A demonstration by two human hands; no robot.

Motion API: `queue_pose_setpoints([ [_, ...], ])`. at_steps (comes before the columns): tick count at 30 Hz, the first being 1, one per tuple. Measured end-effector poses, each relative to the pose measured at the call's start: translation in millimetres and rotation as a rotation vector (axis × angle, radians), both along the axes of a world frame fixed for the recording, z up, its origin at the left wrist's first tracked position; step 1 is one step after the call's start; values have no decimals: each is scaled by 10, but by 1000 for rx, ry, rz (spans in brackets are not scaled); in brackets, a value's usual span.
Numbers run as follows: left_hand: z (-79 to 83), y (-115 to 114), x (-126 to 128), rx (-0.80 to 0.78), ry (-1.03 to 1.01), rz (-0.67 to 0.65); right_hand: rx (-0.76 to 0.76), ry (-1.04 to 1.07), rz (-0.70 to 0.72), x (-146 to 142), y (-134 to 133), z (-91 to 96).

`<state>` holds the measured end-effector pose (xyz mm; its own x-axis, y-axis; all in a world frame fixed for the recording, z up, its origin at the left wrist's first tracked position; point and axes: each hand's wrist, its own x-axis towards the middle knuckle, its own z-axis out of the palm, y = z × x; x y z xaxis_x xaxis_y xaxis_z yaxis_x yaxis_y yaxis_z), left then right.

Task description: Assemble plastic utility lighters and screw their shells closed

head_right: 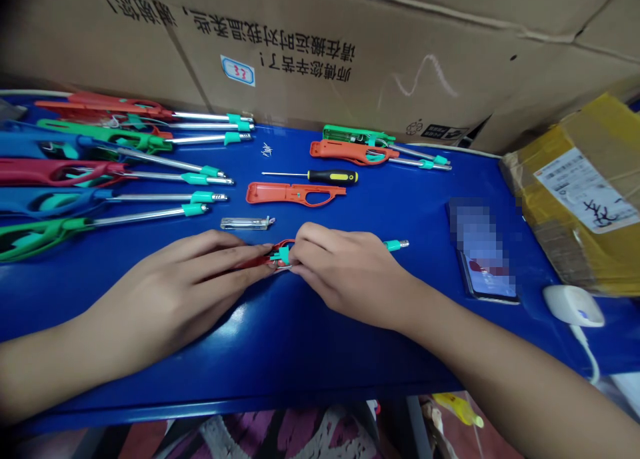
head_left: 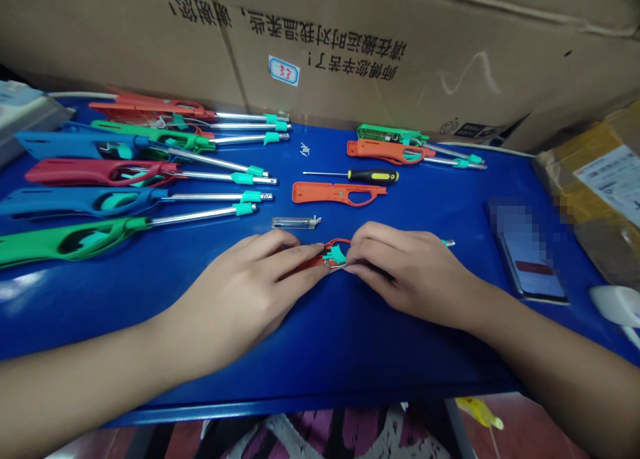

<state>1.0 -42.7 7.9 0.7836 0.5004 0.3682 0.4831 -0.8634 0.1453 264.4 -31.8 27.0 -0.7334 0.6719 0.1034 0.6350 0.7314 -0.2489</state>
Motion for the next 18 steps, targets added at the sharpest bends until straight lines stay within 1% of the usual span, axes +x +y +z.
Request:
queue_pose_setpoints([
  [4,-29,-6,-15,-34,-25,16,3,42,-24,7,7,-17],
  [8,-29,-11,-6,-52,-46,73,-23,82,-36,-2,10,-37],
  [12,-23,-1,0,-45,-34,28,-87,135,-51,-9,4,-32],
  [15,-23,8,-5,-23,-10,-1,-151,168,-33,10,7,5],
  [18,-17,17,-8,-5,23,-12,-202,215,-53,47,34,51],
])
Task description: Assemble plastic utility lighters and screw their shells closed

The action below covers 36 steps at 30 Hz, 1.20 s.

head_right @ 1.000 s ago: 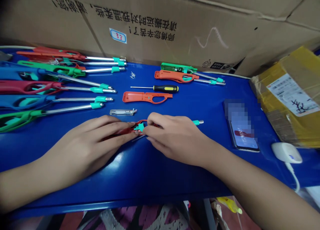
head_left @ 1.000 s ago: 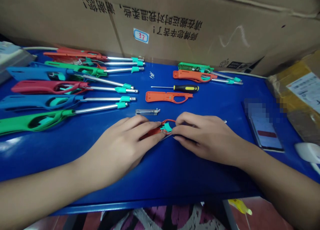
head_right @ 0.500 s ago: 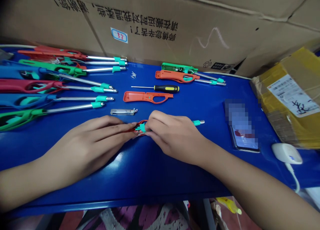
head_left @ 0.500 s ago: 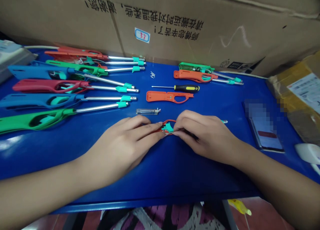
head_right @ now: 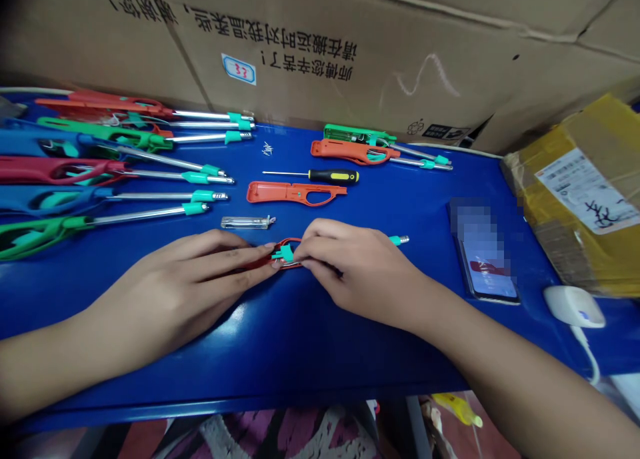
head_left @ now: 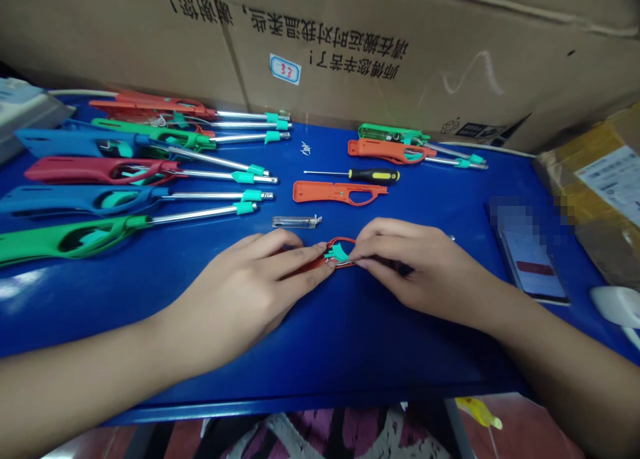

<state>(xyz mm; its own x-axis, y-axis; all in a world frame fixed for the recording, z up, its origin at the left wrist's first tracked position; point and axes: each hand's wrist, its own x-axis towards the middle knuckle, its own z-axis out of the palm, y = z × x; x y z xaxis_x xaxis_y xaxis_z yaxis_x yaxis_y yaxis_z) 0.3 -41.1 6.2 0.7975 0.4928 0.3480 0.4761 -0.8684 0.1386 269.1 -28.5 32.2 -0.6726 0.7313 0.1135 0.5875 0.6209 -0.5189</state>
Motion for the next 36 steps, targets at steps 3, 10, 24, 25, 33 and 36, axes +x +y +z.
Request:
queue_pose_setpoints([
  [3,10,6,2,17,20,-3,-13,16,-27,29,42,18],
  [10,19,10,16,26,28,6,-79,9,-97,14,70,1],
  [24,-1,12,17,12,-15,12,23,-105,-68,-11,54,7],
  [25,2,13,25,8,-23,14,36,-130,-58,-9,50,7],
  [33,17,35,81,-41,-85,21,122,-333,-4,-27,3,87],
  [36,20,57,126,-58,-74,32,59,-366,-27,-64,8,183],
])
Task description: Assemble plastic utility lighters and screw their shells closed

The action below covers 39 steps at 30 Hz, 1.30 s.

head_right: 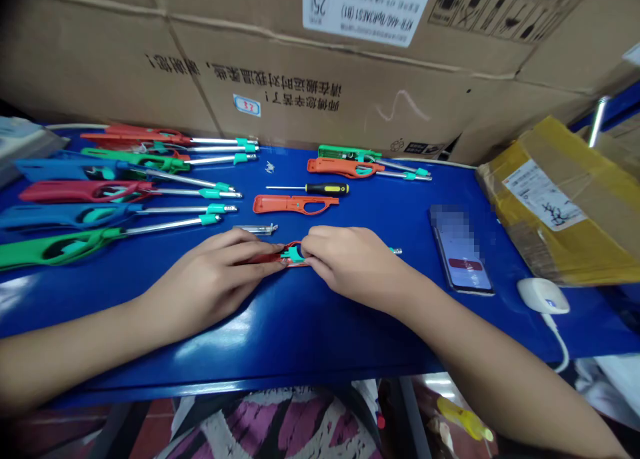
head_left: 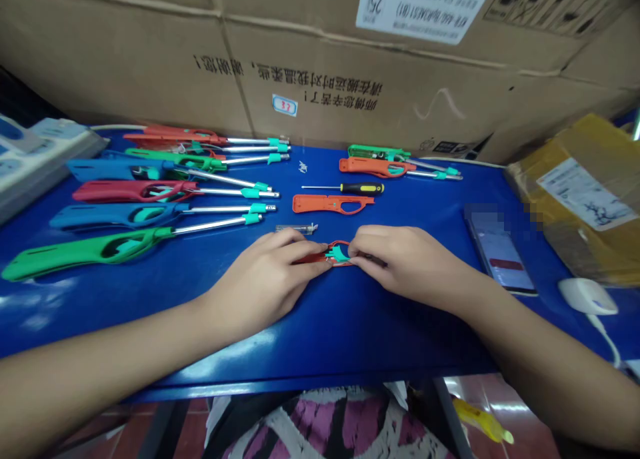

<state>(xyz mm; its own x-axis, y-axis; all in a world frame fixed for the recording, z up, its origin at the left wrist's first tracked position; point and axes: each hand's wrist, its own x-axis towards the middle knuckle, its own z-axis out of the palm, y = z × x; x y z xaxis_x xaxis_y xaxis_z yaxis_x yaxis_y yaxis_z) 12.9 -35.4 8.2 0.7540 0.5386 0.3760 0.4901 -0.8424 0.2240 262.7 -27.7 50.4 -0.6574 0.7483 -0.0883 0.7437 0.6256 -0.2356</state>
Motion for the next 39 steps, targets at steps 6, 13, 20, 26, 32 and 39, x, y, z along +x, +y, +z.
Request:
queue_pose_setpoints([
  [6,-8,20,150,41,95,-2,12,-215,-30,-88,-21,202],
  [13,200,131,205,-141,59,-71,-8,-131,-71,-30,4,207],
  [20,251,339,-171,-104,52,111,-6,-13,-29,56,19,104],
  [26,64,457,-298,-104,78,173,-25,49,7,110,51,43],
  [32,51,424,-313,-153,119,175,68,5,-27,128,37,36],
  [39,120,291,-231,-274,-76,175,122,103,60,45,-11,-30],
])
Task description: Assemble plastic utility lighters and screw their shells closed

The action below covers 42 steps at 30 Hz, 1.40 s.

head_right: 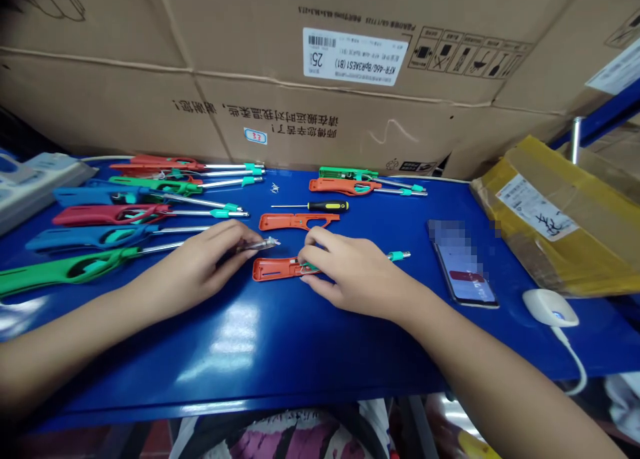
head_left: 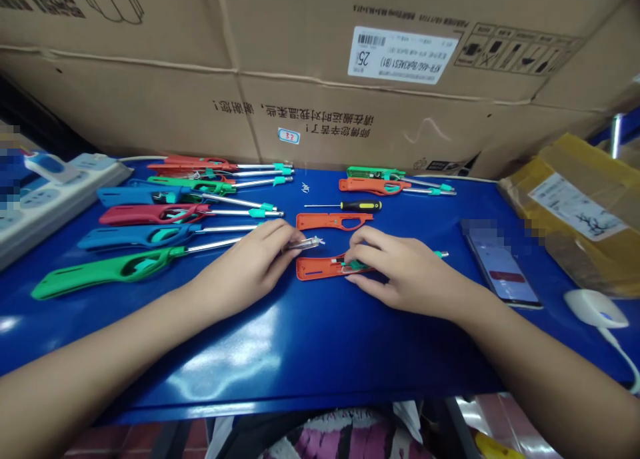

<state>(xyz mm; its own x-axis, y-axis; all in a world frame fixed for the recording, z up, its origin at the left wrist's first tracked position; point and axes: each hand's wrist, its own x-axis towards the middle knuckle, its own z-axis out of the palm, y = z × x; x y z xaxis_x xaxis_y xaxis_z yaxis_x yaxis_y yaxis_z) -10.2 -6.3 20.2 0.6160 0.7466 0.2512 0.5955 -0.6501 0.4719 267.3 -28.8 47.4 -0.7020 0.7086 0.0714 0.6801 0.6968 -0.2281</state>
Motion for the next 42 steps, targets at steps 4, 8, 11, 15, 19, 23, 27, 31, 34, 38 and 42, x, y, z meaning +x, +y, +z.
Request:
queue_pose_setpoints([
  [4,30,-135,89,-146,-188,7,7,-1,9,-15,2,-86],
  [8,19,-212,131,-299,-307,26,-37,44,-14,-28,23,-149],
  [11,33,-223,140,-297,-298,19,-95,107,-59,-34,24,-165],
  [15,63,-222,140,-191,-249,-30,-172,185,-104,-51,11,-158],
  [19,42,-218,130,-181,-210,-67,-236,276,-131,-71,18,-148],
  [23,-7,-192,120,-172,-192,-96,-303,363,-198,-69,36,-151],
  [27,-36,-173,114,-147,-206,-80,-411,442,-261,-78,42,-165],
  [31,-35,-177,112,-145,-192,-69,-454,507,-251,-92,52,-183],
  [34,-30,-180,111,-166,-186,-45,-445,520,-234,-85,57,-199],
  [38,-27,-177,112,-198,-192,-41,-415,505,-206,-69,51,-205],
  [42,-22,-179,121,-214,-193,-67,-392,490,-190,-77,49,-196],
])
